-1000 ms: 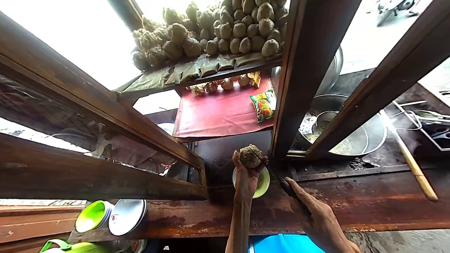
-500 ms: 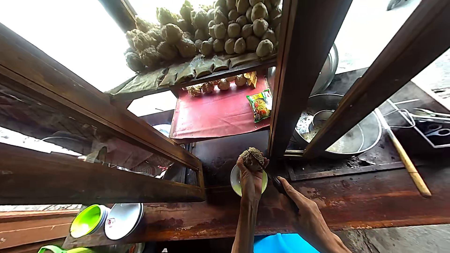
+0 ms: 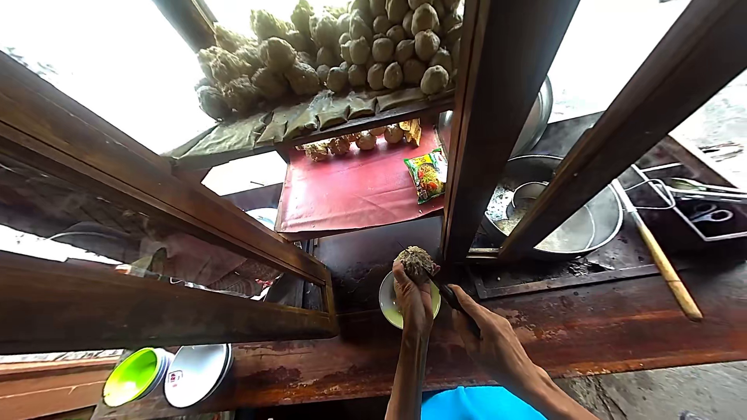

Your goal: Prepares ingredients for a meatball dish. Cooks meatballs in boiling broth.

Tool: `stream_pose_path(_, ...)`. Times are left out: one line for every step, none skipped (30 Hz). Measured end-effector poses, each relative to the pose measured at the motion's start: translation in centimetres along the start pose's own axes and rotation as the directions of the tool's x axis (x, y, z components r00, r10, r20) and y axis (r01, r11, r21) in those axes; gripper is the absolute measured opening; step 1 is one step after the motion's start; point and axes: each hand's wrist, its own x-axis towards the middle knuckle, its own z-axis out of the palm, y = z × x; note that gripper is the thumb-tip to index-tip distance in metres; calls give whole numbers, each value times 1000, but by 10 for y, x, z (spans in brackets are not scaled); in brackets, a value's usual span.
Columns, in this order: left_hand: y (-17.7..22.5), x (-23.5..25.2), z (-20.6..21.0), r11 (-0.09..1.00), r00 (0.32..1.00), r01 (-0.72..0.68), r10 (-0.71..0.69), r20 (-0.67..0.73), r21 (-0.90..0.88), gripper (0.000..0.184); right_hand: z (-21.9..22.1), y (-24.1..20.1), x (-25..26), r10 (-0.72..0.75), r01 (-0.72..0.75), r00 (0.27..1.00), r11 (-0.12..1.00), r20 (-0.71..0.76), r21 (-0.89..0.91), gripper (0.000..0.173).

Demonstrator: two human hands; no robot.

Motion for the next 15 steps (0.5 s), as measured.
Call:
stream_pose_path(-2, -1, 0, 1000, 1000, -3, 3, -3, 12, 41, 1, 0, 4, 7, -7, 1000, 1000, 8, -3, 46)
stream_pose_path(-3, -2, 0, 1000, 1000, -3, 3, -7, 17, 40, 1, 0, 6, 12, -12, 1000, 1000, 18, -5, 46)
stream_pose_path(0, -1, 1, 1000, 1000, 0, 0, -14, 23, 39, 0, 0, 5, 11, -11, 1000, 1000, 23, -6, 46)
stream_pose_path(4, 1, 1, 1000, 1000, 3, -3, -22, 28, 39, -1, -1, 2, 5, -5, 1000, 1000, 23, -7, 46)
stream_pose_path(10, 3, 2, 1000, 1000, 10, -9, -28, 29, 40, -4, -2, -2, 4, -4, 1000, 1000, 25, -9, 46)
stream_pose_path(14, 5, 2, 1000, 999, 6, -5, -35, 27, 40, -6, -3, -7, 4, -3, 1000, 1000, 29, -6, 46)
stream_pose_path(16, 6, 3, 1000, 999, -3, 4, -41, 29, 40, -6, -3, -10, 1, -1, 1000, 1000, 28, -4, 46)
stream_pose_path(15, 7, 4, 999, 1000, -6, 7, -30, 31, 41, -5, -1, -10, -1, 1, 1000, 1000, 19, -5, 46)
stream_pose_path(12, 5, 4, 999, 1000, -5, 6, -15, 39, 43, -3, 0, -8, -3, 3, 1000, 1000, 9, -9, 46)
stream_pose_path(7, 4, 3, 999, 1000, -7, 8, -8, 41, 43, 0, 1, -4, -1, 1, 1000, 1000, 5, -10, 46)
stream_pose_path(3, 3, 4, 999, 1000, -9, 10, -10, 41, 44, 3, 2, 0, 3, -3, 1000, 1000, 1, -10, 46)
stream_pose_path(0, 1, 4, 999, 1000, -5, 5, -6, 44, 43, 5, 3, 4, 10, -10, 1000, 1000, 3, -9, 47)
stream_pose_path(-1, 0, 5, 999, 1000, 6, -5, -13, 41, 43, 6, 3, 5, 17, -17, 1000, 1000, 7, -10, 47)
stream_pose_path(1, 0, 6, 999, 999, 22, -22, -24, 38, 43, 6, 3, 5, 16, -16, 1000, 1000, 6, -12, 47)
stream_pose_path(5, 0, 6, 998, 998, 45, -44, -37, 32, 42, 6, 2, 3, 15, -15, 1000, 1000, 7, -12, 47)
